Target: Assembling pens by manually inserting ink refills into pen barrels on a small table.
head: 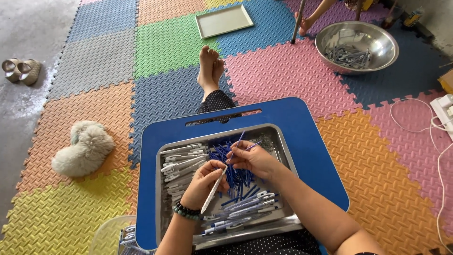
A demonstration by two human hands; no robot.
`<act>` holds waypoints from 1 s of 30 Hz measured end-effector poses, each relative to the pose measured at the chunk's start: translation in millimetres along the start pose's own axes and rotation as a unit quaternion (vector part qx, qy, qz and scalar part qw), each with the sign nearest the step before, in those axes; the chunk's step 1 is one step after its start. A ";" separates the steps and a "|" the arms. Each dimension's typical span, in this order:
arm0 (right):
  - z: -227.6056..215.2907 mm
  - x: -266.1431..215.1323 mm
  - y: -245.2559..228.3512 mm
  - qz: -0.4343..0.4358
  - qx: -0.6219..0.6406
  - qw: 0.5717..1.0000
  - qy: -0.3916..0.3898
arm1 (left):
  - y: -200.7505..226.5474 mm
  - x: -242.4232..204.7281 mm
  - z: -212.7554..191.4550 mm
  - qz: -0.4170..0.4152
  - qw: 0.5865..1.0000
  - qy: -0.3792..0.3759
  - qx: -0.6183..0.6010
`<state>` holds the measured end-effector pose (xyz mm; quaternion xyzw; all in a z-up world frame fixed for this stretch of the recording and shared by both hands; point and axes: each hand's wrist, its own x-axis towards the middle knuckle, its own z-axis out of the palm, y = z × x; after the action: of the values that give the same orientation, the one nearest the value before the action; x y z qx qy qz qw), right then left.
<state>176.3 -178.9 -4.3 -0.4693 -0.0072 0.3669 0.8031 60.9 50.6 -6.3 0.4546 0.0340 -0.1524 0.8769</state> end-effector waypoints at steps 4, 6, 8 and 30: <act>-10.5 -2.6 -33.5 -0.071 -0.038 0.996 0.047 | 10.3 1.8 2.3 0.031 0.999 -0.010 -0.018; -21.0 -0.3 -47.3 -0.149 -0.163 0.964 0.150 | 20.7 -1.1 7.3 0.075 0.995 0.046 0.037; -28.3 -8.9 -53.6 -0.187 -0.295 0.917 0.192 | 38.6 -13.3 19.3 0.098 0.989 0.098 0.053; -32.7 -8.4 -43.6 -0.264 -0.575 0.766 0.110 | 33.2 -87.6 -28.7 -0.062 0.662 0.448 0.598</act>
<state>207.2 -221.1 13.3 -0.8603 -0.2517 0.0134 0.4430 -10.3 112.4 20.5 0.8916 0.3521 0.0277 0.2834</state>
